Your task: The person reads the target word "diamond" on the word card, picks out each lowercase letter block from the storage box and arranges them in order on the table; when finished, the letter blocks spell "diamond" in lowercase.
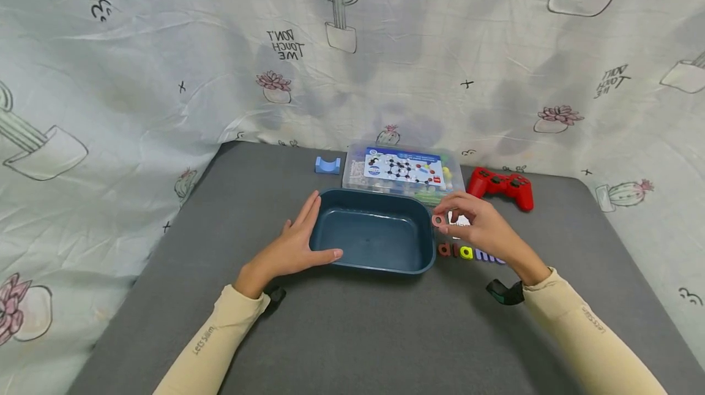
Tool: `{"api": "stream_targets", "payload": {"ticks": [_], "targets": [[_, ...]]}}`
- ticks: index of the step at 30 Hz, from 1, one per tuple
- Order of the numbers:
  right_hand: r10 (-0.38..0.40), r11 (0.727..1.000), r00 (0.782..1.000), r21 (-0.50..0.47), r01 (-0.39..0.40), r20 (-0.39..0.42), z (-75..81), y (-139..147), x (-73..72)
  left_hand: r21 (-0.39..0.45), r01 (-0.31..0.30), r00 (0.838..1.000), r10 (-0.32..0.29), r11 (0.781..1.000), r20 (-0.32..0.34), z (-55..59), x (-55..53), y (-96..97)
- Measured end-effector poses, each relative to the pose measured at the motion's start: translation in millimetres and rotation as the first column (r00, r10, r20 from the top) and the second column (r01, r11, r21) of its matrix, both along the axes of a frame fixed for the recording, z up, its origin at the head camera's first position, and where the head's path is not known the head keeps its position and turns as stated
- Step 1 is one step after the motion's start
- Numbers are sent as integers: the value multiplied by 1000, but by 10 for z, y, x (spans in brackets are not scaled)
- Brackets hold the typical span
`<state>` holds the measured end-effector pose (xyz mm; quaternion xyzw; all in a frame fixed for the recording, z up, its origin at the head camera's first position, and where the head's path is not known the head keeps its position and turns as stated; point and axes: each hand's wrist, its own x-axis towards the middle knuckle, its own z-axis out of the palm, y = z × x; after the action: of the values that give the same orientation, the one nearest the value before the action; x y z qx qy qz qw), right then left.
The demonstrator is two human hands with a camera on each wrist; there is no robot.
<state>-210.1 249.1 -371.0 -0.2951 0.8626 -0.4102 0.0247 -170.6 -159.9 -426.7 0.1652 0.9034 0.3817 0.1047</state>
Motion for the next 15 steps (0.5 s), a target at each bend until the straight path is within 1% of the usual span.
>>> {"api": "stream_targets", "payload": {"ticks": [2, 6, 10, 15], "targets": [[-16, 1000, 1000, 2, 16, -15, -18, 68, 41, 4, 1, 1000, -1, 1000, -2, 7, -1, -5], [-49, 999, 999, -2, 49, -13, -46, 189, 108, 1, 3, 1000, -3, 1000, -3, 11, 3, -12], [-98, 995, 995, 9, 98, 17, -72, 310, 168, -2, 5, 1000, -5, 1000, 2, 3, 9, -9], [-169, 985, 984, 37, 167, 59, -111, 467, 243, -4, 4, 1000, -4, 1000, 6, -4, 6, 7]]}}
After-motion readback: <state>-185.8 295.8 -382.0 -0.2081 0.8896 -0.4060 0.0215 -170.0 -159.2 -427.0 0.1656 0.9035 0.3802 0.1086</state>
